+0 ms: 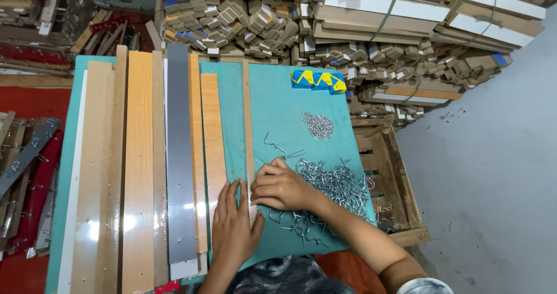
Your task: Attaching metal clips to wooden strips and placing them into a wooden crate.
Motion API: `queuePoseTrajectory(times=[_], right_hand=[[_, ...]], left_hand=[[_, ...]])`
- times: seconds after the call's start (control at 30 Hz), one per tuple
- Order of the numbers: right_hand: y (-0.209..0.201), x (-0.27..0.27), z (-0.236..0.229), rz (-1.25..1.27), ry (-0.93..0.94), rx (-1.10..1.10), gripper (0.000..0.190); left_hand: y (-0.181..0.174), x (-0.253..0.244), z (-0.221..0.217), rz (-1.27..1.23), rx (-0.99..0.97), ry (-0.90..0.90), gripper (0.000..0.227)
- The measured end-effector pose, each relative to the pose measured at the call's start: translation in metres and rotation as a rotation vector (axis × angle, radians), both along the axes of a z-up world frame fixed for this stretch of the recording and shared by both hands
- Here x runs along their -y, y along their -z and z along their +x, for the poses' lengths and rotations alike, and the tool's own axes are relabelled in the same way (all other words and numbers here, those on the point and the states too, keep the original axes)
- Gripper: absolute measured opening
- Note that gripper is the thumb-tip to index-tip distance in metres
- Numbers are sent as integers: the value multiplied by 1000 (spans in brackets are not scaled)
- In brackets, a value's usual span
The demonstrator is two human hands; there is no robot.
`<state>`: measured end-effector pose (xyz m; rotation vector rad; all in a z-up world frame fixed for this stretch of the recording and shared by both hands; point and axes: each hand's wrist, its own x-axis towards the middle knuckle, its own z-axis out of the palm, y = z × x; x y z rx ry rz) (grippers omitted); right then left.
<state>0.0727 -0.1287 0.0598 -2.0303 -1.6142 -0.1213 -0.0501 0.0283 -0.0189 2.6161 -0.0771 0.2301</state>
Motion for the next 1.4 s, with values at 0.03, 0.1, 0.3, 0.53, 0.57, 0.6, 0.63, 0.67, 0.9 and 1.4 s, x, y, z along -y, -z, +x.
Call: queuePoseTrajectory(times=[0.03, 0.1, 0.3, 0.53, 0.57, 0.6, 0.63, 0.67, 0.9, 1.4], right_hand=[[3, -2, -10, 0, -2, 2, 11], [10, -5, -29, 49, 223, -23, 27], [30, -12, -61, 88, 550, -223, 26], [14, 15, -12, -10, 139, -299, 21], [13, 13, -4, -24, 47, -246, 17], [11, 12, 5, -39, -45, -192, 12], [10, 11, 8, -39, -38, -190, 12], [9, 11, 12, -40, -66, -164, 10], [1, -7, -21, -5, 169, 1, 24], [22, 17, -6, -103, 91, -253, 20]], left_hand=[[-1, 0, 0, 0, 2, -2, 76], [-3, -1, -1, 5, 16, 7, 79], [1, 0, 1, 30, 3, 5, 83], [-5, 1, 1, -6, -40, 10, 78], [-5, 0, 1, -3, -29, 13, 78], [-5, -1, 1, 0, -19, 15, 79], [-4, -1, 3, -2, -17, 23, 79], [-2, 0, 4, -11, -27, 21, 81], [-3, -1, 1, -10, -33, 15, 80], [-8, -2, 2, -62, -63, 33, 80]])
